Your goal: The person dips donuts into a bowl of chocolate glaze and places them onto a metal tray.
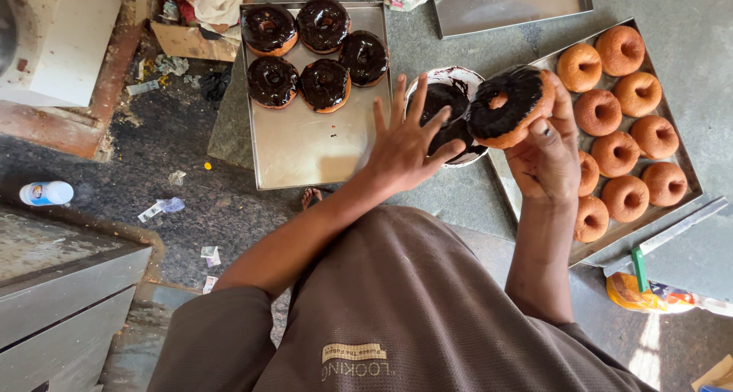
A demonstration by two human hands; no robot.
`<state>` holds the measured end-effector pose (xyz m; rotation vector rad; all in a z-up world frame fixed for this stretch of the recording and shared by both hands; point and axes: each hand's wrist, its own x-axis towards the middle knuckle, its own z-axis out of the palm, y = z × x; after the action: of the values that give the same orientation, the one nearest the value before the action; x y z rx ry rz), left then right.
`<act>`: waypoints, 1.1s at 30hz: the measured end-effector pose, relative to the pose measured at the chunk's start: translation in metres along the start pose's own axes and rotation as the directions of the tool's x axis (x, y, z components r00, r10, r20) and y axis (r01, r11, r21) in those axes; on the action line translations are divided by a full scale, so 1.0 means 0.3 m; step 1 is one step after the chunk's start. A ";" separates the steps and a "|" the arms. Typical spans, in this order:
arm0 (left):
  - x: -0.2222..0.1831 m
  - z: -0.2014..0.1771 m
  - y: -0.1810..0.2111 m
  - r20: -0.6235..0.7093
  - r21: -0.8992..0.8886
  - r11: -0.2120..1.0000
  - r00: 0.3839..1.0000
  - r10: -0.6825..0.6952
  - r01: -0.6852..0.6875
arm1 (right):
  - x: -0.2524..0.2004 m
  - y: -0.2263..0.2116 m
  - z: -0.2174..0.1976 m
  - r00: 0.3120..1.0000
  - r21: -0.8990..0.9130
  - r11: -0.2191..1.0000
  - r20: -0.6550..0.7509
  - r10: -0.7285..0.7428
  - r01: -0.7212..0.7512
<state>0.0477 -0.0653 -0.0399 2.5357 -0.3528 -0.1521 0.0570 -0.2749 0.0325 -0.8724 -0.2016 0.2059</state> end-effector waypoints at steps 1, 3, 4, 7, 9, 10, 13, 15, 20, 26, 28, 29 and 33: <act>-0.005 -0.001 -0.019 0.015 0.095 0.995 1.000 0.001 -0.002 | 0.000 0.000 0.000 1.000 0.001 1.000 0.005 0.004 -0.004; -0.017 0.001 -0.062 0.094 0.251 0.968 0.996 -0.014 -0.010 | 0.001 -0.002 -0.004 1.000 0.003 1.000 0.013 0.012 -0.012; -0.023 0.006 -0.087 0.132 0.326 0.945 0.991 -0.026 -0.019 | 0.001 0.000 -0.008 0.999 0.042 0.998 -0.008 0.036 -0.036; -0.057 0.041 -0.145 -0.086 0.264 0.956 0.984 0.155 -0.128 | -0.005 0.005 -0.019 0.993 0.127 0.989 -0.078 0.089 -0.078; -0.079 0.048 -0.182 -0.079 0.276 0.939 0.969 0.235 -0.206 | -0.012 0.007 -0.025 0.986 0.142 0.987 -0.134 0.098 -0.079; -0.091 0.043 -0.196 -0.075 0.281 0.928 0.959 0.275 -0.244 | -0.014 0.004 -0.029 0.987 0.137 0.986 -0.119 0.111 -0.094; -0.122 -0.018 -0.211 -0.087 0.230 0.908 0.922 0.378 -0.350 | -0.010 -0.001 -0.037 0.983 0.118 0.983 -0.103 0.150 -0.138; -0.137 -0.070 -0.184 0.168 0.299 0.912 0.956 0.240 -0.281 | -0.004 -0.002 -0.035 0.974 0.103 0.981 -0.135 0.180 -0.166; -0.102 -0.111 -0.061 -0.243 0.065 0.956 0.925 0.293 -0.286 | -0.008 0.011 -0.008 0.946 -0.011 0.978 -0.254 0.200 -0.209; -0.022 -0.095 0.092 -0.234 0.075 0.971 0.943 0.238 -0.226 | 0.009 0.013 -0.008 0.968 0.062 0.981 -0.164 0.189 -0.181; -0.023 -0.086 0.117 -0.265 0.034 0.975 0.939 0.219 -0.218 | 0.020 0.009 -0.002 0.972 0.074 0.983 -0.153 0.177 -0.168; -0.024 -0.085 0.120 -0.268 0.016 0.977 0.941 0.209 -0.212 | 0.020 0.006 0.000 0.973 0.078 0.984 -0.154 0.170 -0.160; -0.010 -0.078 0.117 -0.242 -0.055 0.984 0.958 0.151 -0.169 | 0.026 0.010 -0.002 0.968 0.102 0.985 -0.194 0.158 -0.141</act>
<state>0.0416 -0.0803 -0.0009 2.4052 -0.4457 0.1955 0.0645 -0.2714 0.0304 -0.8161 0.0631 0.2633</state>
